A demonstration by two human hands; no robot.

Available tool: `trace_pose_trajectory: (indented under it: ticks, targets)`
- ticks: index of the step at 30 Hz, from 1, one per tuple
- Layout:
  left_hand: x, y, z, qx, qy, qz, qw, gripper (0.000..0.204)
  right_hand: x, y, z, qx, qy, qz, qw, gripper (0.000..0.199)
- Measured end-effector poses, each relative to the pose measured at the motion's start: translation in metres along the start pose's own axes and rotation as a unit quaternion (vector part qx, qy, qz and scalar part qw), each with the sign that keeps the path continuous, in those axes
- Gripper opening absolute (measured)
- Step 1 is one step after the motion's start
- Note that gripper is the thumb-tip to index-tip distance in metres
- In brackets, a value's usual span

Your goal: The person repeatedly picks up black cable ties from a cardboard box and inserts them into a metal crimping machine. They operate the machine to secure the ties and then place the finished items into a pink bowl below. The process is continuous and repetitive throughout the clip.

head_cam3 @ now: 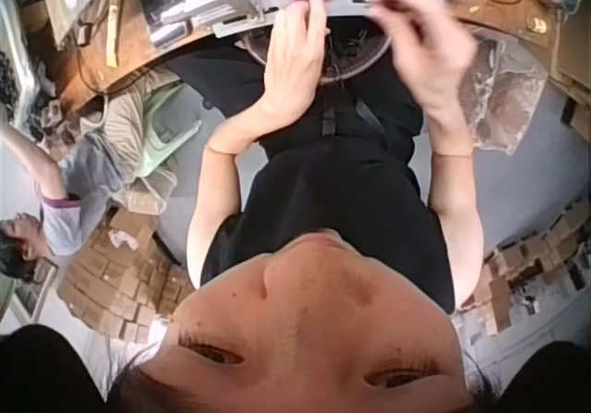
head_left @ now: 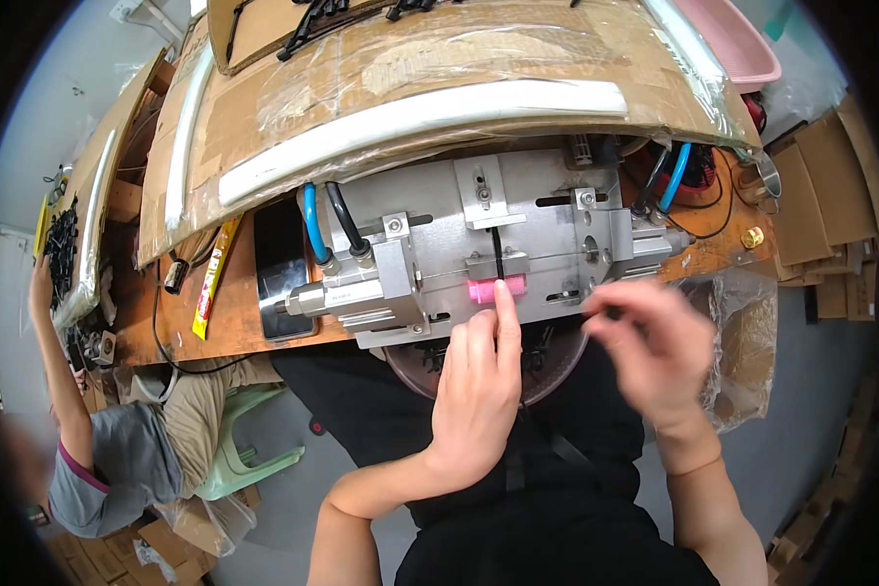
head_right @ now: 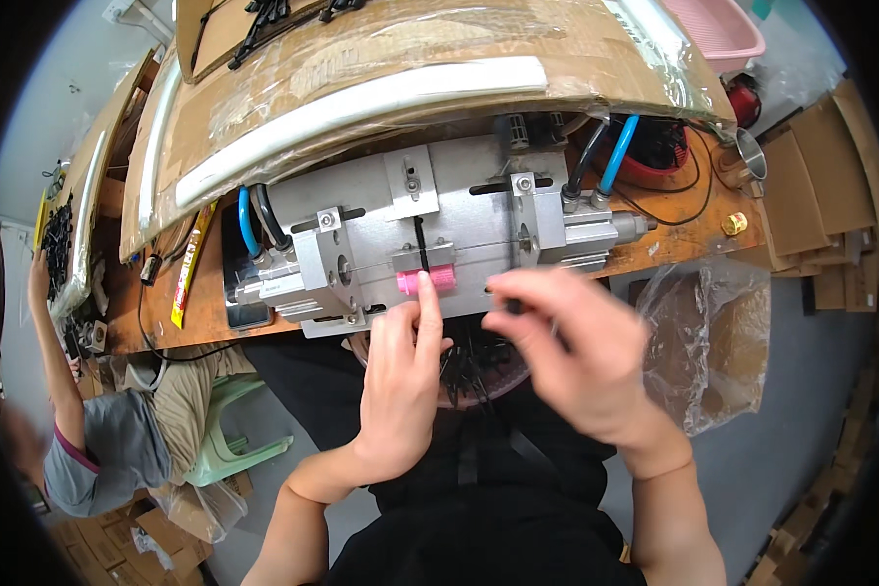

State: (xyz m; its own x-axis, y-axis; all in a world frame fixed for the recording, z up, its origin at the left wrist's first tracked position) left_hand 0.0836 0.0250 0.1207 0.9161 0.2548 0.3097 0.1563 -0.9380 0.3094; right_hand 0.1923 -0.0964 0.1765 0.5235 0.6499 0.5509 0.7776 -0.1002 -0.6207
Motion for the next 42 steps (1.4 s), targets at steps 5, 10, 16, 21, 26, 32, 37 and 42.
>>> trace_pose_trajectory:
  ticks: [5,10,16,21,26,32,37,42]
  targets:
    - [-0.01,0.001,-0.026,-0.101,0.014,-0.031,0.994,0.07,-0.039,0.006,0.048,-0.053,-0.001,0.011,0.999,0.067]
    - [-0.02,0.0,-0.032,-0.137,0.012,-0.055,0.989,0.08,-0.038,0.011,0.069,-0.022,-0.04,0.01,0.999,0.065]
    - [-0.012,-0.005,-0.045,-0.159,0.003,-0.037,0.987,0.069,-0.031,0.01,0.066,-0.023,-0.065,0.021,0.997,0.064]
    - [0.066,-0.039,-0.085,-0.104,0.089,0.023,0.99,0.054,0.022,0.001,0.016,-0.084,-0.078,-0.064,0.991,0.061]
    - [0.223,-0.105,-0.091,-0.012,0.204,0.089,0.975,0.024,0.182,0.065,-0.049,-0.32,0.128,-0.113,0.932,0.023]
    - [0.281,-0.119,-0.059,-0.01,0.113,0.078,0.991,0.023,0.303,0.21,-0.066,-0.433,-0.017,0.039,0.9,0.028]
    - [0.226,-0.116,-0.085,-0.054,0.071,0.083,0.993,0.016,0.257,0.141,-0.035,-0.35,-0.009,0.059,0.935,0.018]
    - [0.173,-0.131,-0.11,-0.029,0.117,0.056,0.991,0.019,0.231,0.085,0.004,-0.265,-0.059,-0.008,0.962,0.015]
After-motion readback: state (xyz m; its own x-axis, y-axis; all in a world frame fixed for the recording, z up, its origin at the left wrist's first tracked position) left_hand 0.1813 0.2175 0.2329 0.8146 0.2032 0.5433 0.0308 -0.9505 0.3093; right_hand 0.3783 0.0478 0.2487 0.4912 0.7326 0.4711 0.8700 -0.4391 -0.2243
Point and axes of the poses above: each hand's wrist, its own x-axis towards the middle knuckle, its own z-axis out of the palm, y = z × x, the point moved 3 cm from there along x, towards the middle knuckle, and after that the axes turned 1 degree about -z, right-handed, at the moved point
